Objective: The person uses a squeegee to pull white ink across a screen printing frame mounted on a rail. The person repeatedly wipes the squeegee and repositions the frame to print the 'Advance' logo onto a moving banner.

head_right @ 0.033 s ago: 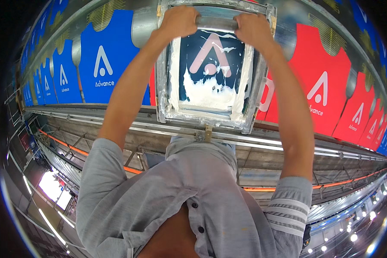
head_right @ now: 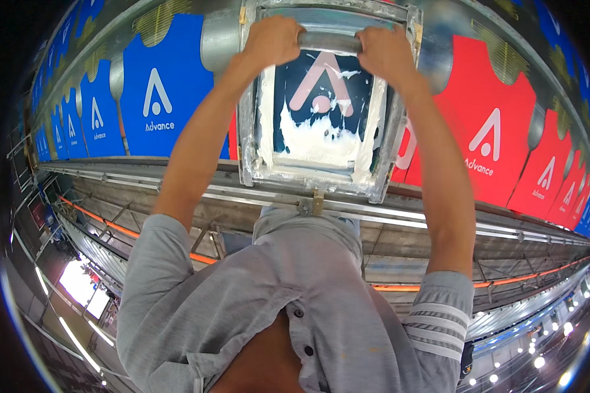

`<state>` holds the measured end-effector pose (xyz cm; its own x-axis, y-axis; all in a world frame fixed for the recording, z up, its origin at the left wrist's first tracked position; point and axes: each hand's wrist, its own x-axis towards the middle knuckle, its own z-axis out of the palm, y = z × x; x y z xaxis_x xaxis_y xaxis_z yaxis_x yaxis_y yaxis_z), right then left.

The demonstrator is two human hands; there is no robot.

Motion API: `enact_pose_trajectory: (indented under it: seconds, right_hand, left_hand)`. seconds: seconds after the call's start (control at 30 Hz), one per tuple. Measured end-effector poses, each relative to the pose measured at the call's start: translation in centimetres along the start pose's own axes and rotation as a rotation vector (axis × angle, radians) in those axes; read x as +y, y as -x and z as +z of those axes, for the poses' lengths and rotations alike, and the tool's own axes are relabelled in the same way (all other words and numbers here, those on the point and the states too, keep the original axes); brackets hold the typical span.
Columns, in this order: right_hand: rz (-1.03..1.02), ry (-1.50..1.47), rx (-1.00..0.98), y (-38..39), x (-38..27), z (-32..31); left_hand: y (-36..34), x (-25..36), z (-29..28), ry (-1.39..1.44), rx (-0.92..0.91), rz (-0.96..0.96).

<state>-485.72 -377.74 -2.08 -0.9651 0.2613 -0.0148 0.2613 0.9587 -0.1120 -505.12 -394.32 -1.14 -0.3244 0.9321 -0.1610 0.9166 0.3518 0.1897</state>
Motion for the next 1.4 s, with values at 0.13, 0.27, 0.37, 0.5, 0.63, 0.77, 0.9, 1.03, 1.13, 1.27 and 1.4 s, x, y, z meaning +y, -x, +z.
enact_pose_trajectory:
  seconds: [0.13, 0.27, 0.37, 0.5, 0.63, 0.77, 0.9, 1.03, 1.13, 1.27, 1.4]
  right_hand:
    - [0.017, -0.074, -0.054, 7.6, -6.4, 0.5]
    - [0.015, -0.104, -0.019, 16.1, -12.3, 1.3]
    - [0.027, -0.113, -0.041, 19.4, -14.8, 1.4]
    - [0.039, -0.257, -0.094, 20.4, -15.6, -0.3]
    - [0.142, -0.496, 0.098, 20.7, -14.7, -2.3]
    - [0.393, -0.475, 0.445, 21.1, -7.5, 1.4]
    - [0.86, -0.492, 0.475, 19.5, -3.7, 4.3]
    - [0.877, -0.83, 0.415, 18.5, -2.6, 6.2]
    - [0.927, -0.997, 0.392, 18.2, -2.0, 7.1]
    - [1.026, -1.128, 0.355, 18.3, -3.8, 3.3]
    - [1.012, -1.157, 0.388, 18.1, -4.1, 2.8]
  left_hand:
    - [9.7, 3.2, 2.9, 0.161, 0.012, -0.023]
    - [19.0, 7.0, 5.4, 0.155, -0.082, -0.096]
    - [22.9, 8.2, 6.7, 0.283, 0.071, -0.061]
    - [23.2, 10.7, 3.6, -0.013, -0.082, -0.024]
    - [24.5, 12.1, 8.8, 0.143, 0.32, 0.088]
    - [24.0, 12.1, 7.1, 0.18, -0.102, -0.05]
    - [15.4, 10.0, 5.0, 0.216, -0.511, -0.037]
    - [7.3, 7.3, 5.3, 0.201, -1.0, 0.111]
    - [2.3, 2.2, 5.8, 0.157, -0.998, 0.377]
    - [-4.7, 1.4, -2.9, 0.066, -0.686, 0.198]
    - [-6.6, 1.1, -5.0, 0.094, -0.214, 0.018]
